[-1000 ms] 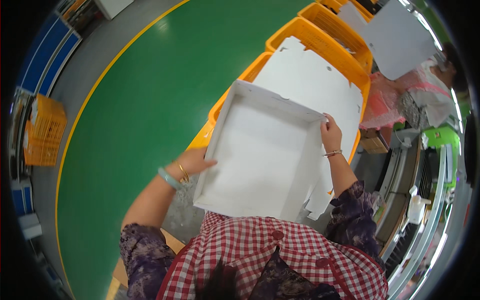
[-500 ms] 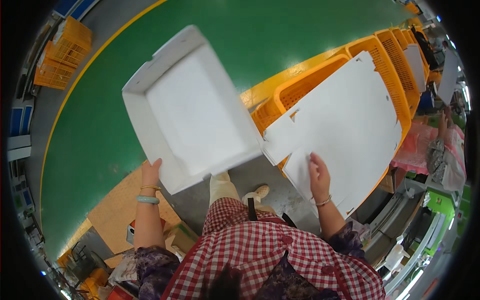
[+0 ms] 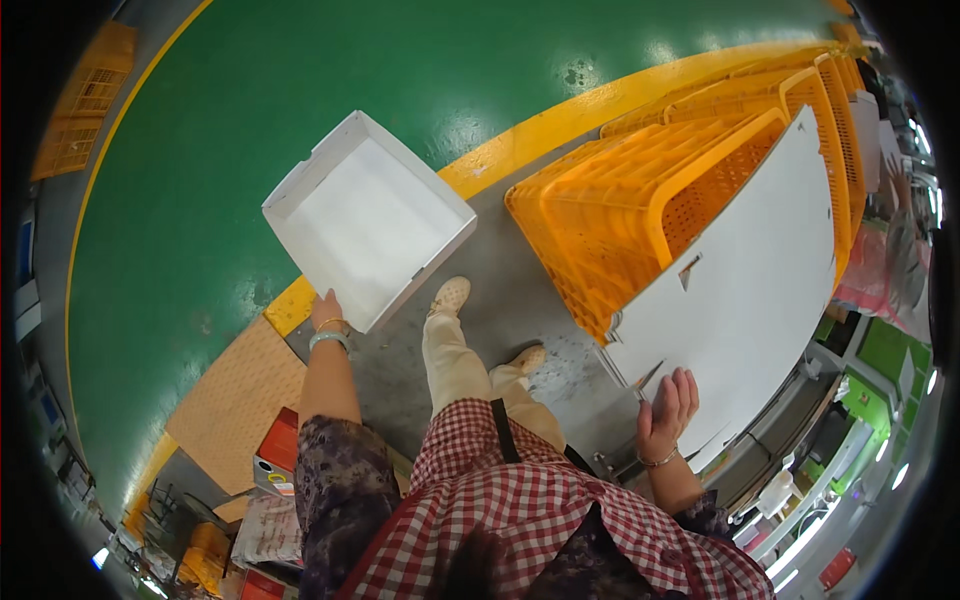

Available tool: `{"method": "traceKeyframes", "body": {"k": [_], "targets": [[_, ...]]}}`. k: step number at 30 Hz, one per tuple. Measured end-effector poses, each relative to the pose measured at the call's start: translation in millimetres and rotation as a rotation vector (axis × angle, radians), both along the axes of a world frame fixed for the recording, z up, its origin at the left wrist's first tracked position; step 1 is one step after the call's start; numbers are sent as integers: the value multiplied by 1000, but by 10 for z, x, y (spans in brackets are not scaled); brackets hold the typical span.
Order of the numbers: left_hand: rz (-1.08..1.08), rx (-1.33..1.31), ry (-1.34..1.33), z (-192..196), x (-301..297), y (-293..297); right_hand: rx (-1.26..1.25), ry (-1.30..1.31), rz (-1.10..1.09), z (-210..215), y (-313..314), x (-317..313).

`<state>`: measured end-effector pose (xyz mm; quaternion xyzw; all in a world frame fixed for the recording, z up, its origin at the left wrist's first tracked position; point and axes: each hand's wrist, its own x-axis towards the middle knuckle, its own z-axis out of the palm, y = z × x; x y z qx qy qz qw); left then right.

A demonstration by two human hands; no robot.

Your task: The person folds flat white cardboard pieces into box shapes by hand. They repeatedly pick up a flat piece, fold the sides and flaps, and place the assembled box into a yellow crate. The process is repeated continuously throughout the clip.

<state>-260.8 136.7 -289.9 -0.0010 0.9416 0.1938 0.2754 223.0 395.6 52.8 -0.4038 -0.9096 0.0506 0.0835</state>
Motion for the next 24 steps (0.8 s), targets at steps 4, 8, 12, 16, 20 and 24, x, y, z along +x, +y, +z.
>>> {"method": "traceKeyframes", "body": {"k": [4,8,12,16,20,24], "targets": [[304,167,-26,-704,-482,-555,-16,29,28,-5,88,81],[343,263,-217,-762,-428,-577,-27,56,47,-86,122,13],[378,513,-543,270,637,763,-16,40,-1,-1,17,-24],[225,716,-510,1625,1486,1499,-141,150,44,76,246,95],[-149,930,-223,2648,1913,2151,-146,305,-169,67,324,490],[-807,888,174,3162,2142,2884,74,319,-631,-355,323,1384]]}}
